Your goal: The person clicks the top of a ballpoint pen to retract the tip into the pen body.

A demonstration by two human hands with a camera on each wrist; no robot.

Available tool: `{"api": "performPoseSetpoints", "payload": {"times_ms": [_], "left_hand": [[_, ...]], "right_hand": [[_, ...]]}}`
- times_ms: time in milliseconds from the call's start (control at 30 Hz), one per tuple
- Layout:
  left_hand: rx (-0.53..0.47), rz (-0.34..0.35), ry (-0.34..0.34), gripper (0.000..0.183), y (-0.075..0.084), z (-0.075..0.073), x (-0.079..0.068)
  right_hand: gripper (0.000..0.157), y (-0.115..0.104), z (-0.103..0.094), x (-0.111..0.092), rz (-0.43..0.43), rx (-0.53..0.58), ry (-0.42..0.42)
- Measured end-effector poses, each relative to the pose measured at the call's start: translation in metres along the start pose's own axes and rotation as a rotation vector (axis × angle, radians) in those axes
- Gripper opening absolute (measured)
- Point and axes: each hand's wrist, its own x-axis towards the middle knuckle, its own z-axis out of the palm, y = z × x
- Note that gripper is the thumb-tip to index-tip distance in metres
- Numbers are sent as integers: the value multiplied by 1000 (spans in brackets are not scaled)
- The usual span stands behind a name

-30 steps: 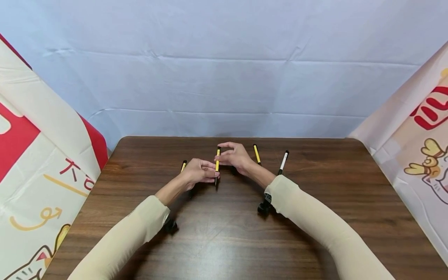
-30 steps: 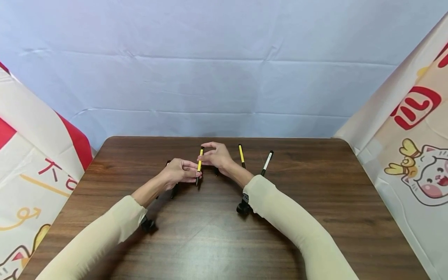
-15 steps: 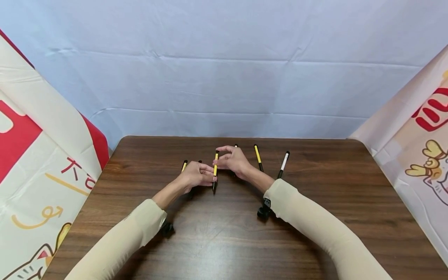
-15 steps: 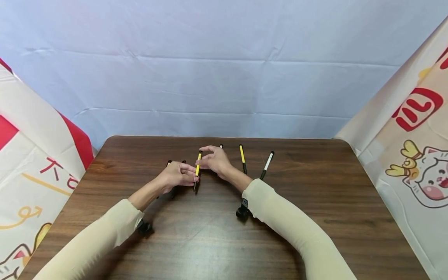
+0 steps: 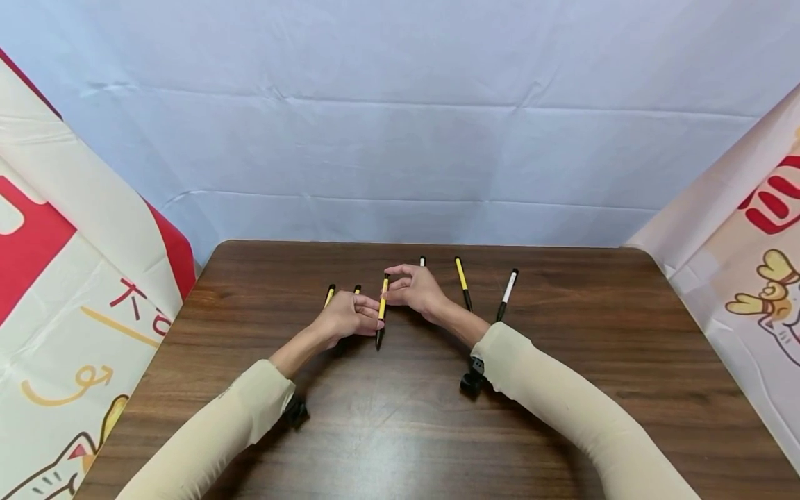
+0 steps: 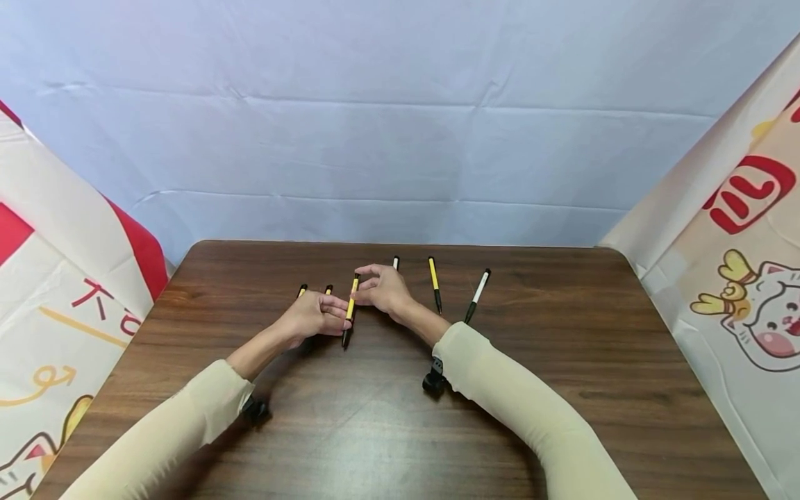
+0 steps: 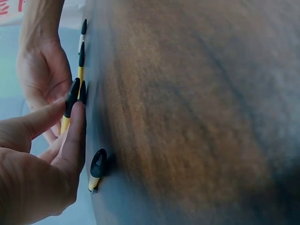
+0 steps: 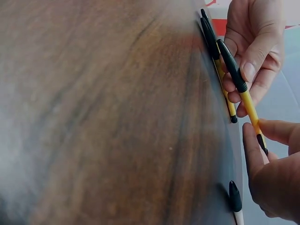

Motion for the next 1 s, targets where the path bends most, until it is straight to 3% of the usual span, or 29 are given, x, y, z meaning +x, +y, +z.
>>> {"api": "performPoseSetpoints", "payload": {"times_ms": [133,400,1000], "left_hand": [[46,18,15,37,-2,1,-2],[248,89,54,34,-6,2,-1],[409,188,71,33,-7,4,-3]], "right_hand": [[61,1,1,-1,2,-73,13],[57,3,2,-2,-27,-255,47],[52,7,2,-1,-61,-428,81]]}}
